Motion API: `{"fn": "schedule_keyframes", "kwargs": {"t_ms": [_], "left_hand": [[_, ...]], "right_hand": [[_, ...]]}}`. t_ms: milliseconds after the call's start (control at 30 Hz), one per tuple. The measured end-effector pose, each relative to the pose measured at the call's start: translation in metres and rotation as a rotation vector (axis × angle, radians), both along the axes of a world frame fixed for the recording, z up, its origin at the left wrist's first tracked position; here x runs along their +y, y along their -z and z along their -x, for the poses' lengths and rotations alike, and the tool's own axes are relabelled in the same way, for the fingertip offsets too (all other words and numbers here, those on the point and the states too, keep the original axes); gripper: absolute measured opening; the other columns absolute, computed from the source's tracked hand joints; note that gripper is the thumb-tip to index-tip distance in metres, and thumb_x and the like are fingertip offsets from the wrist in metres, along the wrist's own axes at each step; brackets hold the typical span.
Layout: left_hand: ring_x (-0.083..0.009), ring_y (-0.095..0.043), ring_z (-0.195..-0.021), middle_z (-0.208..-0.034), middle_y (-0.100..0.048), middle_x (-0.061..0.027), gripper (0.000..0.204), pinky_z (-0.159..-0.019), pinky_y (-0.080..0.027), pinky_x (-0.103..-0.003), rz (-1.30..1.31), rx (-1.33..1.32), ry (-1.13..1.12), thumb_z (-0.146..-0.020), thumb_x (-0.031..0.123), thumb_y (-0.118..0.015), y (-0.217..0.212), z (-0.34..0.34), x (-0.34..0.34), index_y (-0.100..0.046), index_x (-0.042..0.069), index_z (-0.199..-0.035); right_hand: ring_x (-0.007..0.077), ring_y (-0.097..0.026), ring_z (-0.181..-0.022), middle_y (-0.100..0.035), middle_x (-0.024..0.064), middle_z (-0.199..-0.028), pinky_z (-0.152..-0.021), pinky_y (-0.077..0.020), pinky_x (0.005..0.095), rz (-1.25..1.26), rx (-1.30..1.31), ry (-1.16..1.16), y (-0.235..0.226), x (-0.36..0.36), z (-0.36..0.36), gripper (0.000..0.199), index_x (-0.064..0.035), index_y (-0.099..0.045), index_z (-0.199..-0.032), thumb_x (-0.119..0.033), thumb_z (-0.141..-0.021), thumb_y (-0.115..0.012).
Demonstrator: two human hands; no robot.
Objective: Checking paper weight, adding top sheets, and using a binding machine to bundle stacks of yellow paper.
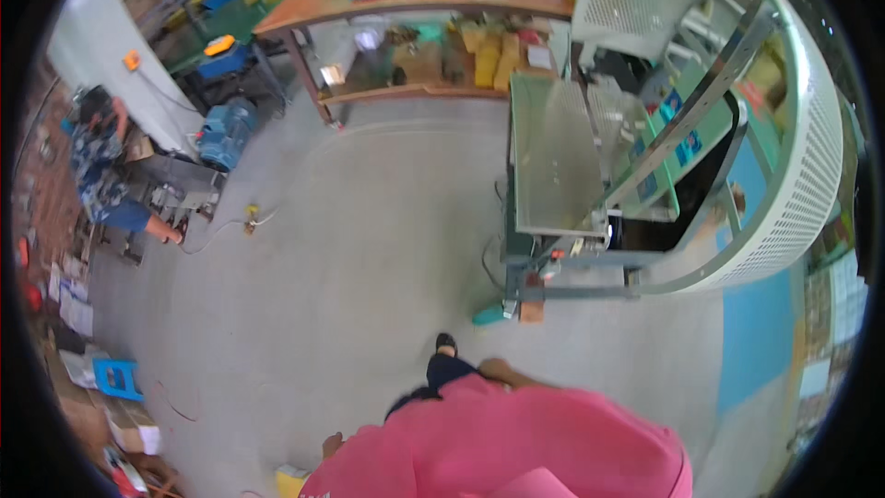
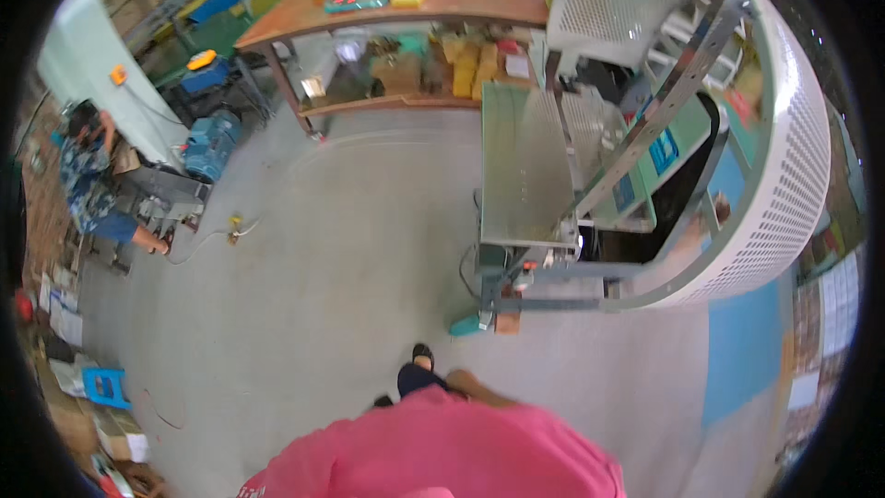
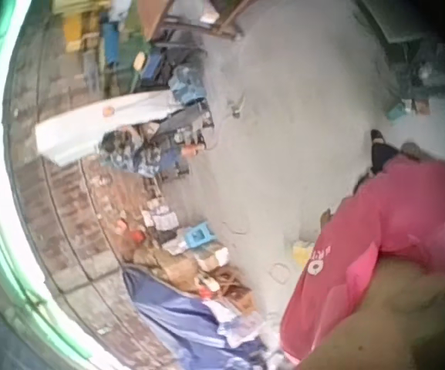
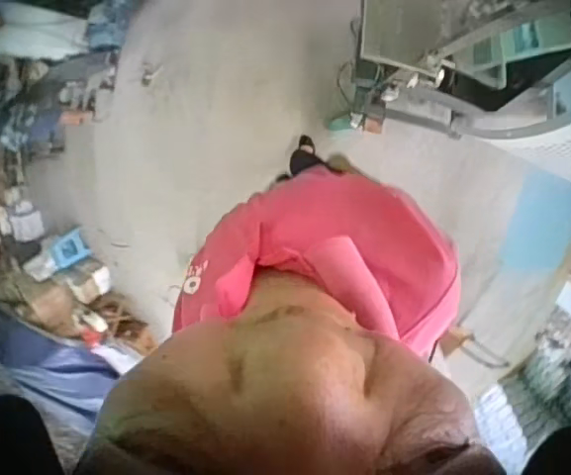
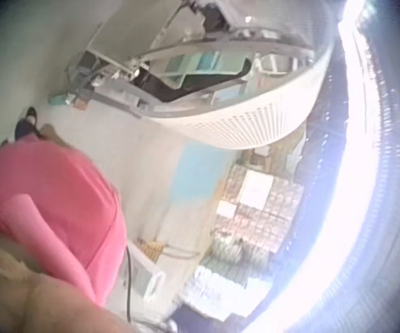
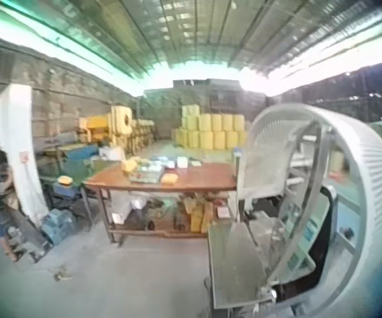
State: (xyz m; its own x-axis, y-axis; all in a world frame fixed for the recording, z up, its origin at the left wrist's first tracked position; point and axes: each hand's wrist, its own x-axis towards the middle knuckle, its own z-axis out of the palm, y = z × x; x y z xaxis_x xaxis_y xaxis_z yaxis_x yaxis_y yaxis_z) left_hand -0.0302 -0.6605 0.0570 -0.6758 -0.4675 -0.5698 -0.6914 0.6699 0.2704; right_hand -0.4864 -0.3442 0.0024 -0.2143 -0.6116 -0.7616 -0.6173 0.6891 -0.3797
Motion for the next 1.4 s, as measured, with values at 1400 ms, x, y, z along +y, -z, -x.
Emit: {"fn": "schedule_keyframes", "kwargs": {"t_ms": [1400], "left_hand": [[-0.0153, -0.062, -0.098, -0.111, -0.065, -0.0074, 0.054, -0.085, -0.051, -0.032, -0.76, 0.244, 0.035, -0.093, 0.037, -0.059, -0.233, 0.996, -0.424, -0.052, 0.003, -0.134]], "right_hand": [[0.0343, -0.067, -0.081, -0.069, 0.0156, -0.097, -0.07, -0.0562, 0.0447, 0.268, -0.621, 2.197, 0.064, -0.231, 0.275, 0.027, -0.0015, -0.065, -0.106, -0.015, -0.088, -0.05]]}}
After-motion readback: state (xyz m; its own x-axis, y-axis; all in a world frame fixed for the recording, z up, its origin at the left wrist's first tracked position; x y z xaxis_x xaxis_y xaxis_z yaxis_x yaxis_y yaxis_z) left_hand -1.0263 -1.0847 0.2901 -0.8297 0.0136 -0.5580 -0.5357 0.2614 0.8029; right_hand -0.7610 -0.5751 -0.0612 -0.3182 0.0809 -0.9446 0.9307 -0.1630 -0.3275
